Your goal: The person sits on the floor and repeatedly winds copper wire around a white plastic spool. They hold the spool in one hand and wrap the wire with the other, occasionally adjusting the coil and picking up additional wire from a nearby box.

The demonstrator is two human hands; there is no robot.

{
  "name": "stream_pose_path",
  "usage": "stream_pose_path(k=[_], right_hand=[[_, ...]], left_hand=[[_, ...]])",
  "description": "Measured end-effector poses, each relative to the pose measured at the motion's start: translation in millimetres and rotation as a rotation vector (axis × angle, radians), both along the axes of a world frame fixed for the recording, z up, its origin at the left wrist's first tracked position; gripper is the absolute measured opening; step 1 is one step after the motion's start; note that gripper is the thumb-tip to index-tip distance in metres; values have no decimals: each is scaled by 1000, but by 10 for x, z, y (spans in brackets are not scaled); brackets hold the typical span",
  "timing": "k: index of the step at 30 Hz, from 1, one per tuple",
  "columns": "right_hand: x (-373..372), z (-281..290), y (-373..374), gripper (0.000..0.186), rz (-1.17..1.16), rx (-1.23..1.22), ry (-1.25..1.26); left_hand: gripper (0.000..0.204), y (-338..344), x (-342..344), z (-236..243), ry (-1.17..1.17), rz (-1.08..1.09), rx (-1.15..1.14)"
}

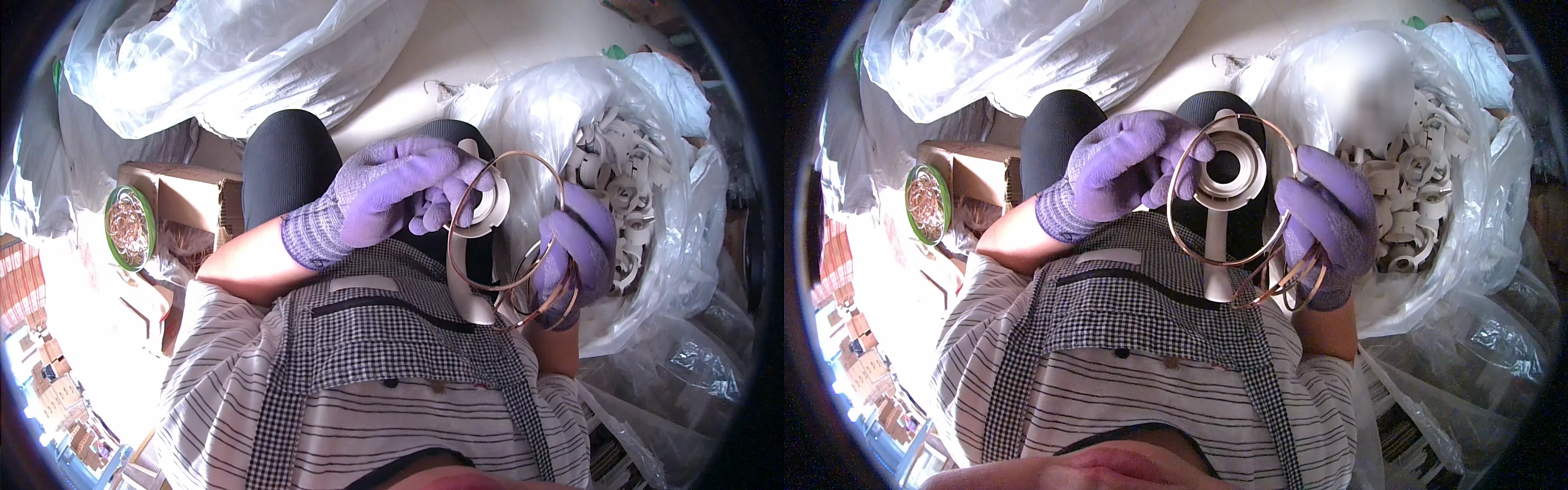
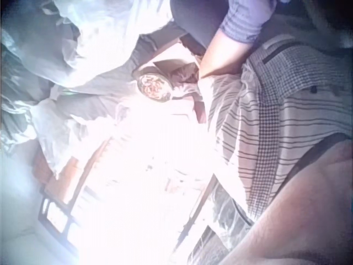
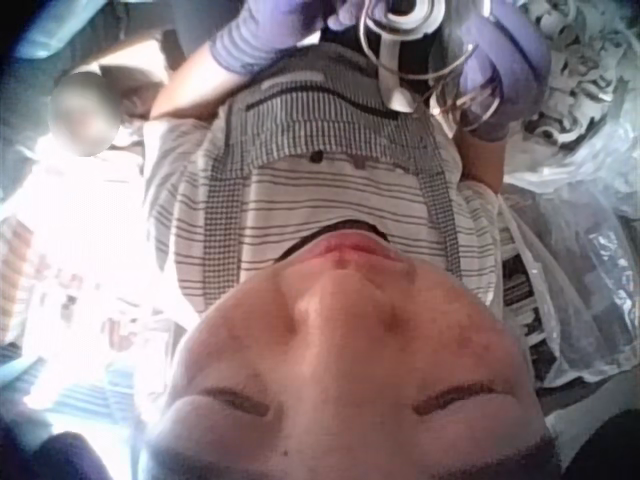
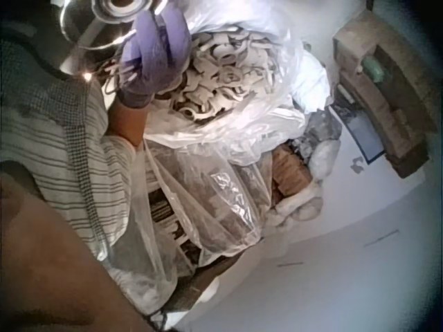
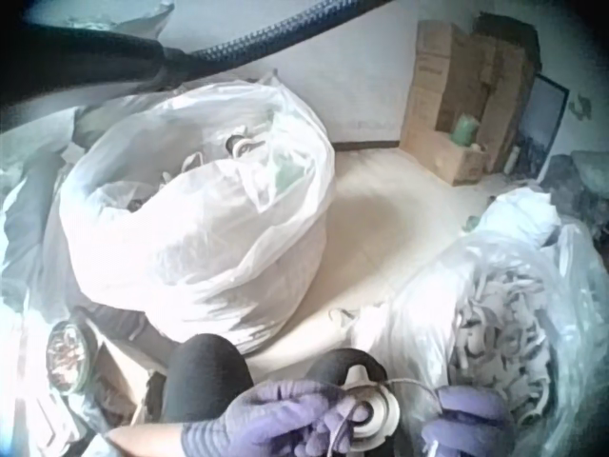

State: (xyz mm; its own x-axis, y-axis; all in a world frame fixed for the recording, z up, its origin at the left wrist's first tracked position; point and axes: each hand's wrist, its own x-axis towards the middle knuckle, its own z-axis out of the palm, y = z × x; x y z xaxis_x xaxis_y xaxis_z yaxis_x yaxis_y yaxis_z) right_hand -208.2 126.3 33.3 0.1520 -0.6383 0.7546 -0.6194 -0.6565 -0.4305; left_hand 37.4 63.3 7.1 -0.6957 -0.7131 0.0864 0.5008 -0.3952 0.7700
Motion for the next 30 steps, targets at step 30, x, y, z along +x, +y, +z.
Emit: stream_pose_path(k=[30], right_hand=[[-1, -51, 99, 21, -145, 160, -187]], left_hand=[[28, 64, 12, 69, -447, 278, -487]])
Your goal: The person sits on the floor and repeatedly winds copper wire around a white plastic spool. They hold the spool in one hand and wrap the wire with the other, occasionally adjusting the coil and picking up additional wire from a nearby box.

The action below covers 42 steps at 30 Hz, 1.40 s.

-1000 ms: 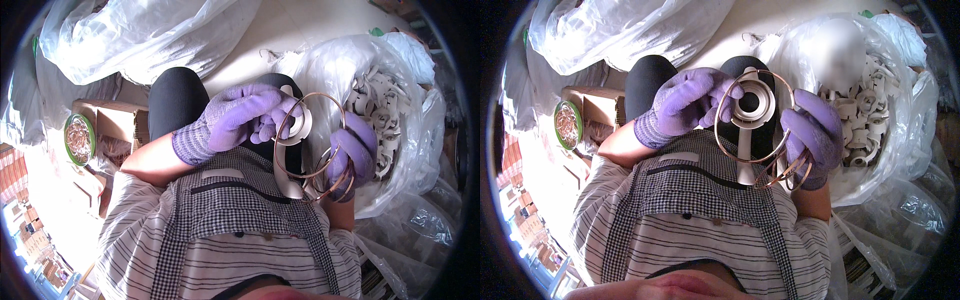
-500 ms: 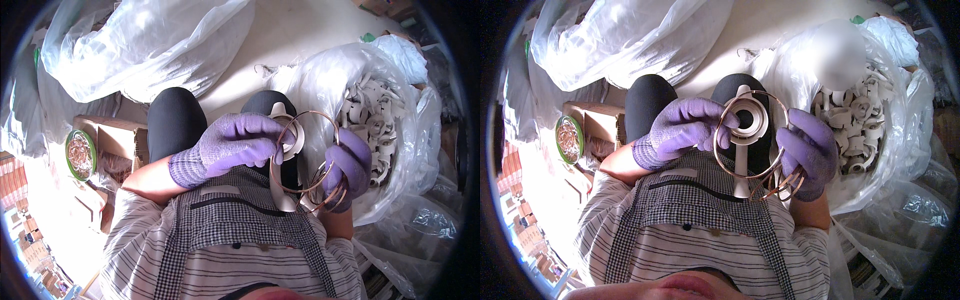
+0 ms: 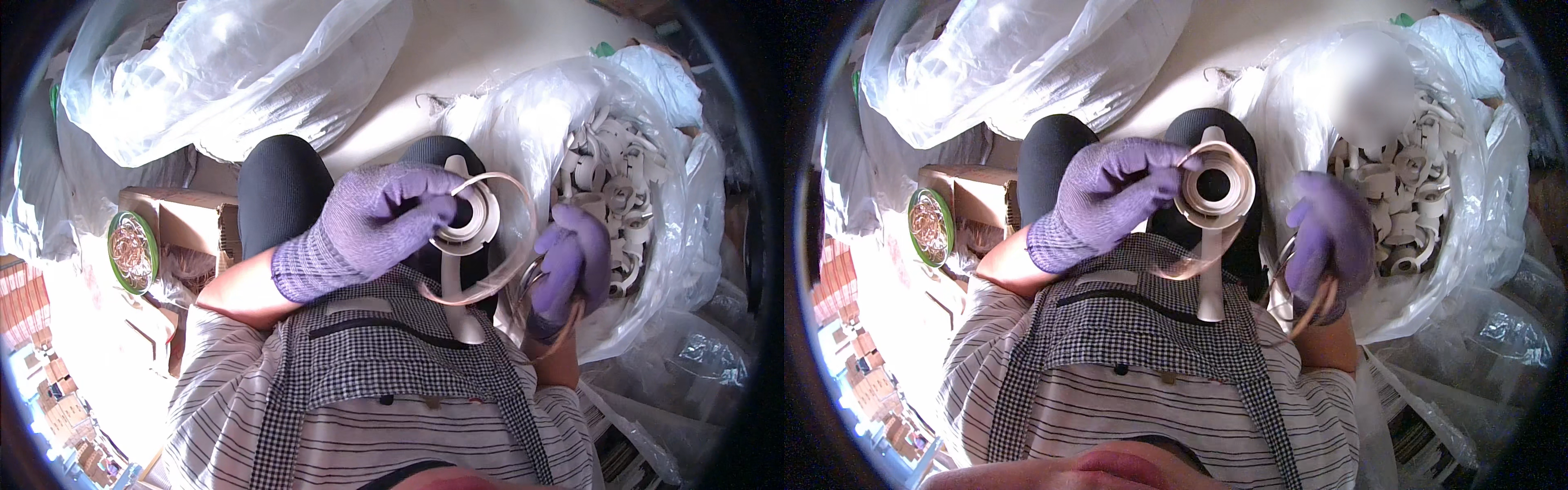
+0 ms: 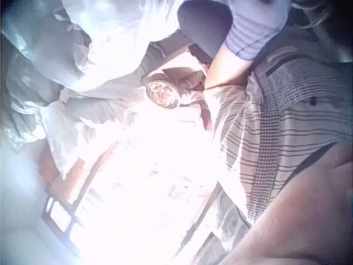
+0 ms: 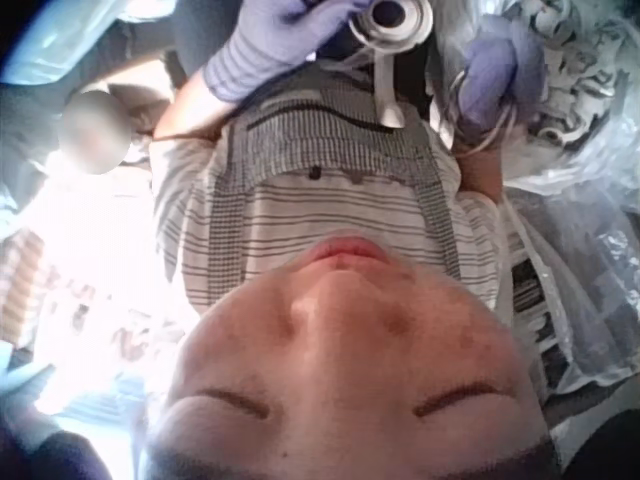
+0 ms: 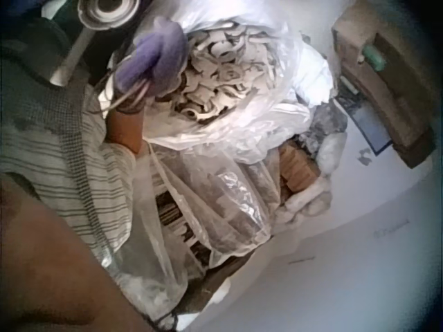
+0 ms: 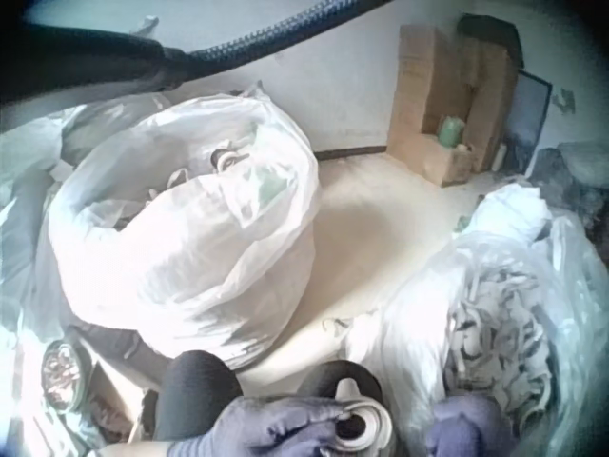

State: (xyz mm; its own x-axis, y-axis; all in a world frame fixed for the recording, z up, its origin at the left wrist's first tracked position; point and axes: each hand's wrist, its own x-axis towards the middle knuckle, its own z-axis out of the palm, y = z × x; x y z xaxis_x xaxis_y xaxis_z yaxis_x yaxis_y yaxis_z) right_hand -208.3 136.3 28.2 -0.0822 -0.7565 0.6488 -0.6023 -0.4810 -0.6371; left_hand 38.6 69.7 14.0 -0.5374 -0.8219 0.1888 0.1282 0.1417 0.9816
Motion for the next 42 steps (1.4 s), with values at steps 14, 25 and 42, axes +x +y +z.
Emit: stream_pose_path(k=[14, 25, 42], right_hand=[[275, -563, -87, 73, 115, 557, -271], [131, -380, -108, 66, 227, 712, -72], [49, -406, -181, 81, 300, 699, 116]], left_hand=[[23, -233, -307, -254, -554, 210, -423], [17, -214, -198, -468, -318, 207, -247], [18, -273, -57, -635, -113, 80, -165]])
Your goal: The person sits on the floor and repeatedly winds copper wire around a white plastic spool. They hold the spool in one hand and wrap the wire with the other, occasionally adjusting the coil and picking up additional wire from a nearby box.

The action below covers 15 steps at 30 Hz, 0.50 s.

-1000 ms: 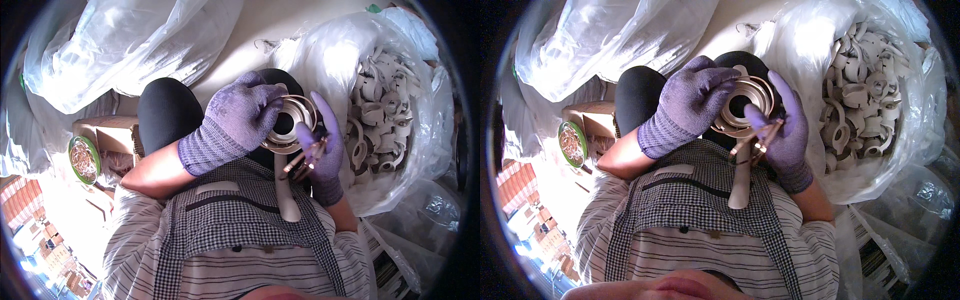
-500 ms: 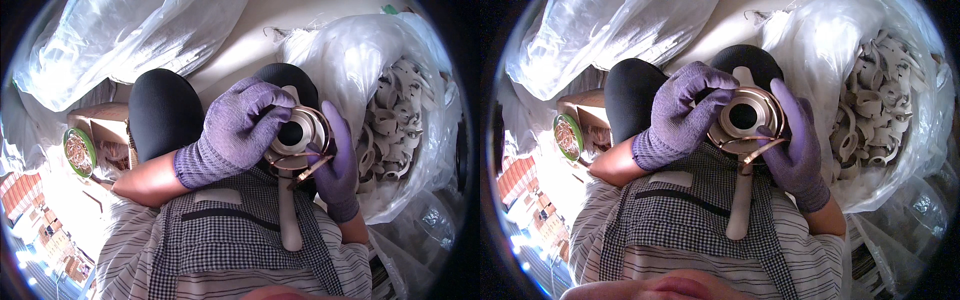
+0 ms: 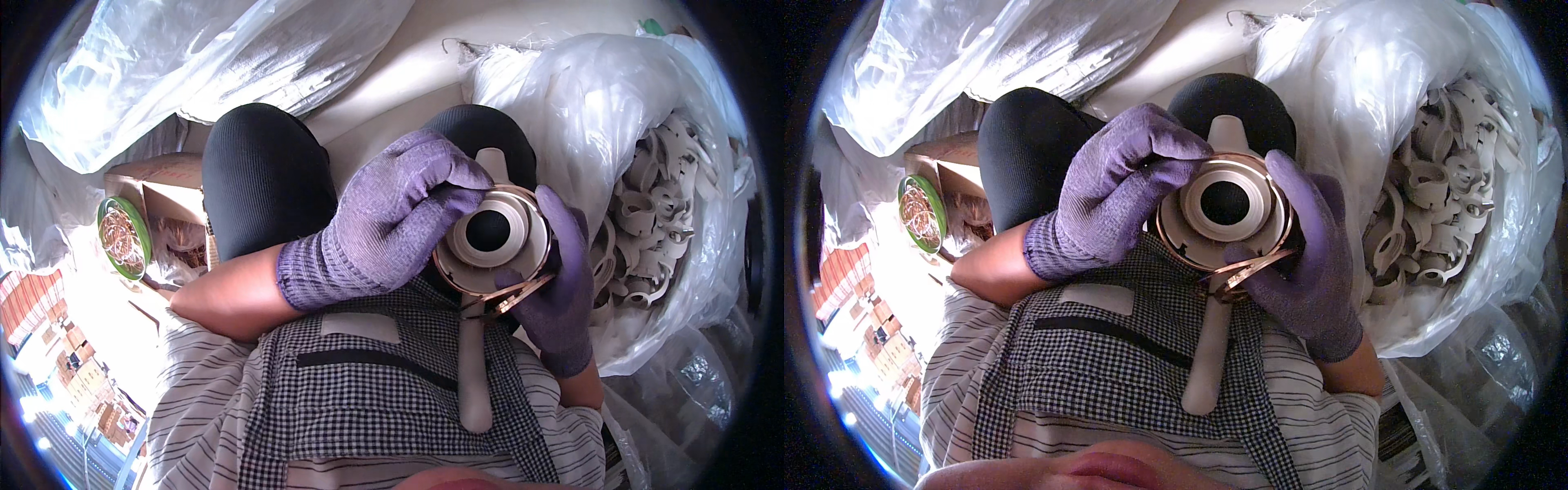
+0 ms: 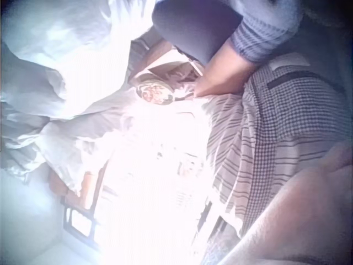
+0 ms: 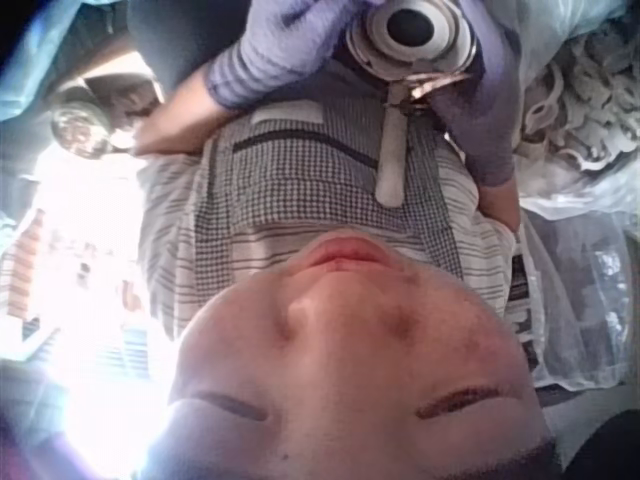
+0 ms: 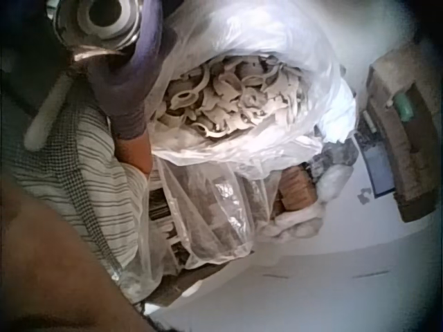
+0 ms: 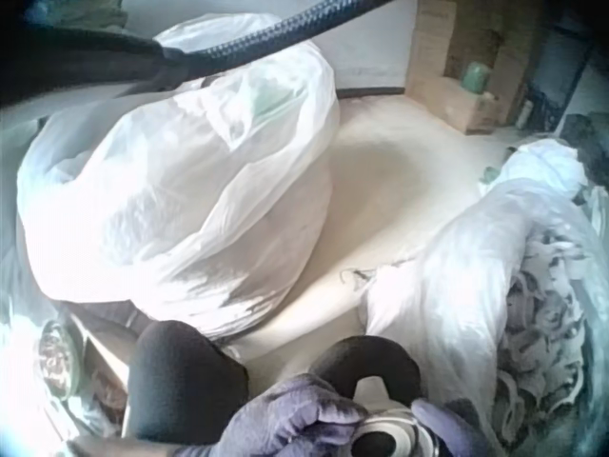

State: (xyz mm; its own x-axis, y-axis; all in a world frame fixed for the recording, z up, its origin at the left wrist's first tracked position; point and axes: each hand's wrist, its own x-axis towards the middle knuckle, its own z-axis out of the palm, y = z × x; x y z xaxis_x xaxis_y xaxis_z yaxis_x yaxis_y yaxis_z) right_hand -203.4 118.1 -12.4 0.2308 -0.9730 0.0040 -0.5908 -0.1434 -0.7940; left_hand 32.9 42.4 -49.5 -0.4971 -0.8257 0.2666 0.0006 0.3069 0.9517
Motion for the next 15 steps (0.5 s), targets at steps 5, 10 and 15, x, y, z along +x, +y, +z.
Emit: stream_pose_path(k=[5, 10, 15], right_hand=[[45, -11, 39, 81, -43, 43, -58], [58, -9, 29, 81, -52, 87, -41], [-138, -104, -9, 88, 87, 49, 17]], left_hand=[[23, 5, -10, -24, 125, -36, 133], [34, -24, 51, 17, 48, -88, 73], [37, -67, 76, -15, 71, -122, -82]])
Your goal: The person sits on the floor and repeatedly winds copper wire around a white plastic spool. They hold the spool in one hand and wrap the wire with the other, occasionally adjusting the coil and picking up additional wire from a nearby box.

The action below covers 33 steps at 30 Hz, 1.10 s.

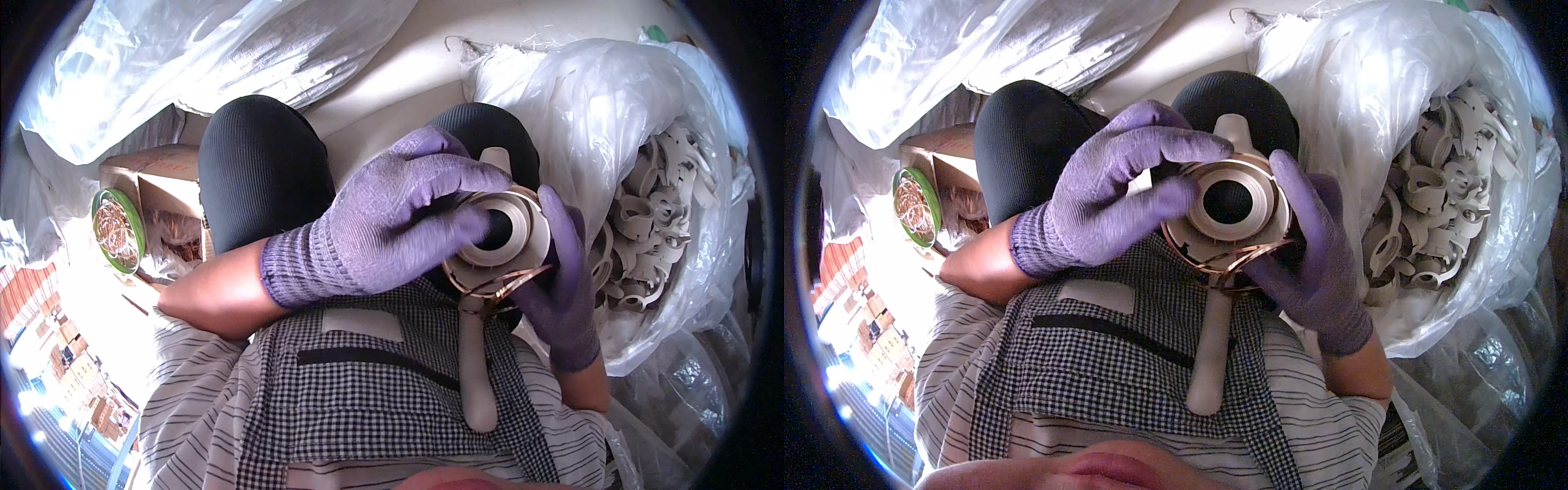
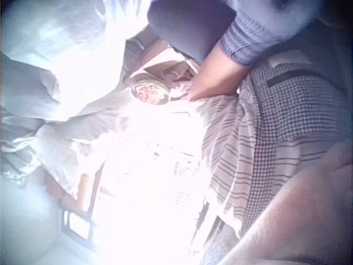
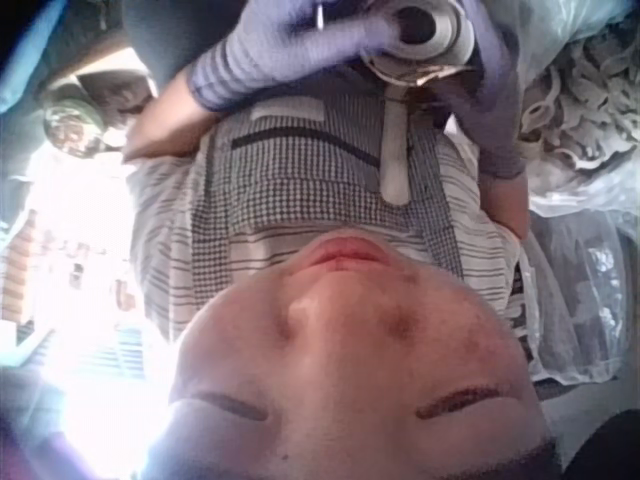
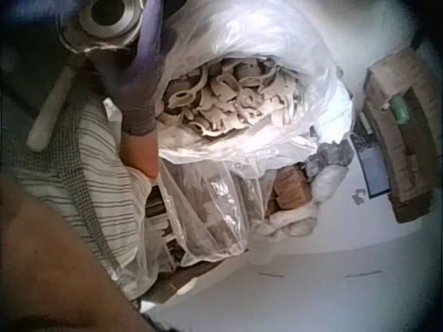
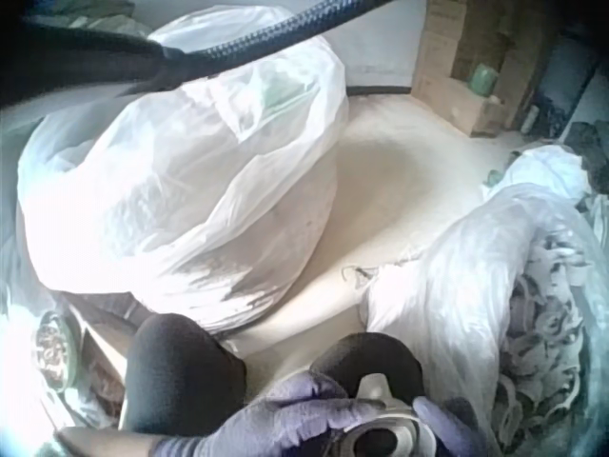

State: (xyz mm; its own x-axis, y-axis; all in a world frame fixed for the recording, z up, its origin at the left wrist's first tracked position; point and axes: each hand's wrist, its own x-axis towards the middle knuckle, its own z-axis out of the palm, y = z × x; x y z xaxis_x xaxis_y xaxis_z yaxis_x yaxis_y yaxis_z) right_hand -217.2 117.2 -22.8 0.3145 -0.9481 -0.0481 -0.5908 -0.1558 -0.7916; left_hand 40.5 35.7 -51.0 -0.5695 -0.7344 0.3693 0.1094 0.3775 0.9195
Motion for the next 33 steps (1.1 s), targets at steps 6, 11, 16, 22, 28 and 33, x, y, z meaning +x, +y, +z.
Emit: stream_pose_path(k=[6, 11, 16, 22, 28, 33], right_hand=[[-123, -6, -211, 98, 138, 7, 119], [-165, -128, -245, 100, 195, -47, 28], [-150, -190, -206, 98, 152, 6, -46], [-77, -133, -173, 95, 147, -21, -66], [-20, -18, -147, 94, 168, -42, 61], [-32, -86, -138, 94, 188, -150, 67]], left_hand=[[101, 42, 92, -10, -298, -14, -127], [98, 109, 73, -102, -311, -4, -159], [95, 181, 68, 21, -323, -36, -136], [89, 327, 58, -26, -259, -11, -63], [89, 213, 114, -182, -258, -101, -131], [86, 168, 134, -209, -301, -150, -152]])
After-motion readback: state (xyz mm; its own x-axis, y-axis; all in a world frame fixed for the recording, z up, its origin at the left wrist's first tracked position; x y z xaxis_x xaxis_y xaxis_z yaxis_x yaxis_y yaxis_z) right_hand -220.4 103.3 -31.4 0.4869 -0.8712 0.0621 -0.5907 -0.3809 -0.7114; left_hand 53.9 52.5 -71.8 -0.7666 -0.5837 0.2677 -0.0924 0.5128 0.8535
